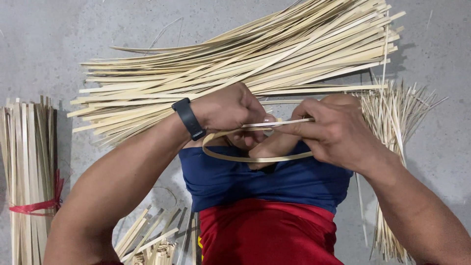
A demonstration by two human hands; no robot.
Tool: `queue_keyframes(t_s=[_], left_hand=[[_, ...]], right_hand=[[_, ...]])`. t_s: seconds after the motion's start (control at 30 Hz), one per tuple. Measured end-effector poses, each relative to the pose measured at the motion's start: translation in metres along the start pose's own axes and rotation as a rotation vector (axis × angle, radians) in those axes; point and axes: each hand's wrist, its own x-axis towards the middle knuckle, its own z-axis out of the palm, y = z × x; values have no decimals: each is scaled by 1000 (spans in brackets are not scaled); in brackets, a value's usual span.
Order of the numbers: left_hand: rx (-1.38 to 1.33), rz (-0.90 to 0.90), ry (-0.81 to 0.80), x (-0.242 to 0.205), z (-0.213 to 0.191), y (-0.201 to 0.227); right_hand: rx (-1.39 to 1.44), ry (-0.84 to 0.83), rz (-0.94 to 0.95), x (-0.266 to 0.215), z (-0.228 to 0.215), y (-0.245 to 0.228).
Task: The person sits on the floor and bends long thin bamboo strips into circular hoops, flexing and joining the strips by hand to form basket rims. They repeatedly take new strips from a large pile, shape them into rings, and set finished hoops aside.
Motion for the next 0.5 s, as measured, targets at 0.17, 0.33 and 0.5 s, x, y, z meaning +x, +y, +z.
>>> queue_keyframes(t_s=[0.17,0.33,0.5], left_hand=[[-113,2,-27,2,3,-7],[-130,-16,-25,4,9,-2],[-141,-50,-82,7,14,-4]], right_hand=[[311,116,84,-10,-1,4],[363,115,133,-10,-5,5],[319,29,68,-8,-3,4]])
